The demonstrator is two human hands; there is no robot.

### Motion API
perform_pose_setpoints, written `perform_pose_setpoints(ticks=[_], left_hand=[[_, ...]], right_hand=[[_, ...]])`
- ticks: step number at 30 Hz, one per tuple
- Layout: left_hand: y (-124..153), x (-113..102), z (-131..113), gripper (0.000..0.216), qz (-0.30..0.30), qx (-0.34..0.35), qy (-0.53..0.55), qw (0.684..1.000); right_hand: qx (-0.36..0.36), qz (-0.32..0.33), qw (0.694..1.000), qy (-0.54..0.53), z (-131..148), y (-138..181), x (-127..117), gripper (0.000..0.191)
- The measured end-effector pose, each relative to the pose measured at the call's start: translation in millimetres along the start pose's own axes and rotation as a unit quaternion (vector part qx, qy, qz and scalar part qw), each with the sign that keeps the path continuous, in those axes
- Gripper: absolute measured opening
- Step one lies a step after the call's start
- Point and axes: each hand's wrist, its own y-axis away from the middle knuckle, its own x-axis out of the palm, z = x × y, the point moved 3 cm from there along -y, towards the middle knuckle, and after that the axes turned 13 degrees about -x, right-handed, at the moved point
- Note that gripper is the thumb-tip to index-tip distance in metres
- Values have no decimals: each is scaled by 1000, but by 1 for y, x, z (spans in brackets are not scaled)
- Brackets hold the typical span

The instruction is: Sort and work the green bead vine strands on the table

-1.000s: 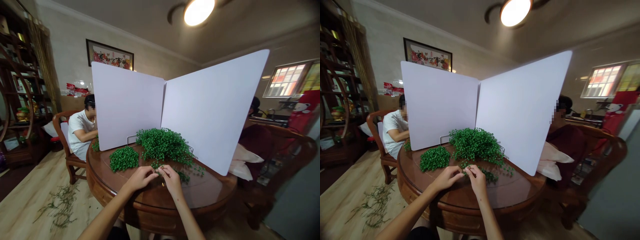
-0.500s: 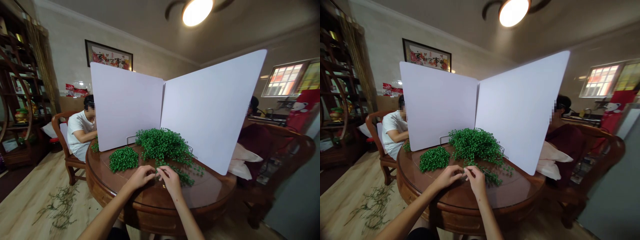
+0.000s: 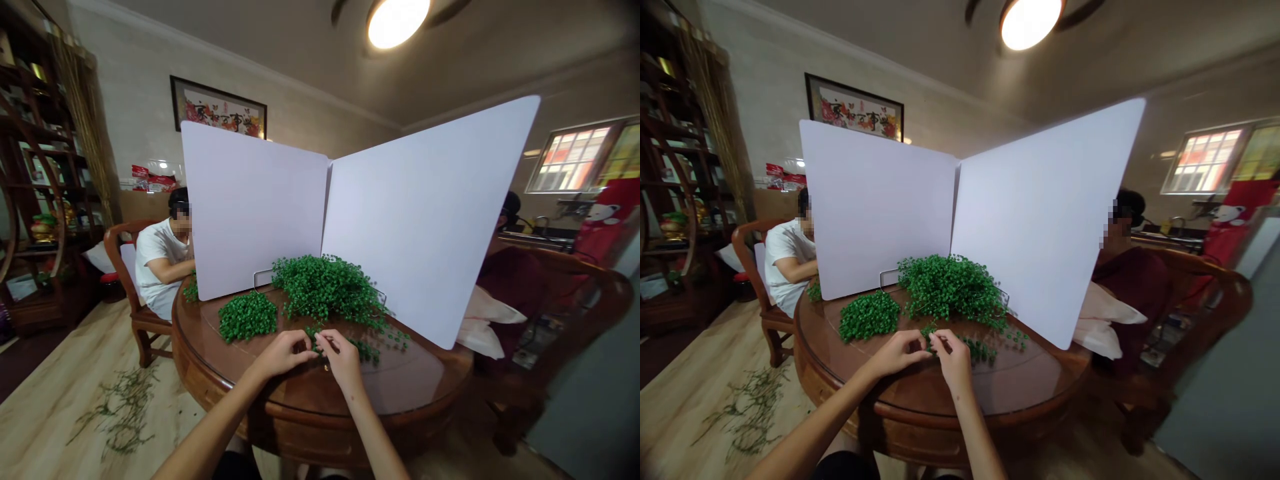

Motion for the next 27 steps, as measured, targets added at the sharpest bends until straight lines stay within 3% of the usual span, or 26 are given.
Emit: perform_pose_setpoints(ticks=[4,18,22,27], left_hand=[[-1,1,1,25,0,25,4,1000],[-1,-2,1,25,-13,9,52,999],[-1,-4,3,27,-22,-5,97,995],[-3,-4,7,27,-13,-21,147,989]], right_hand=[[-20,0,999,33,4,-2,-1,30],[-47,13,998,51,13,-5,0,31],[-44,46,998,28,8,-4,4,24],[-43,92,992,81,4,-3,6,21]])
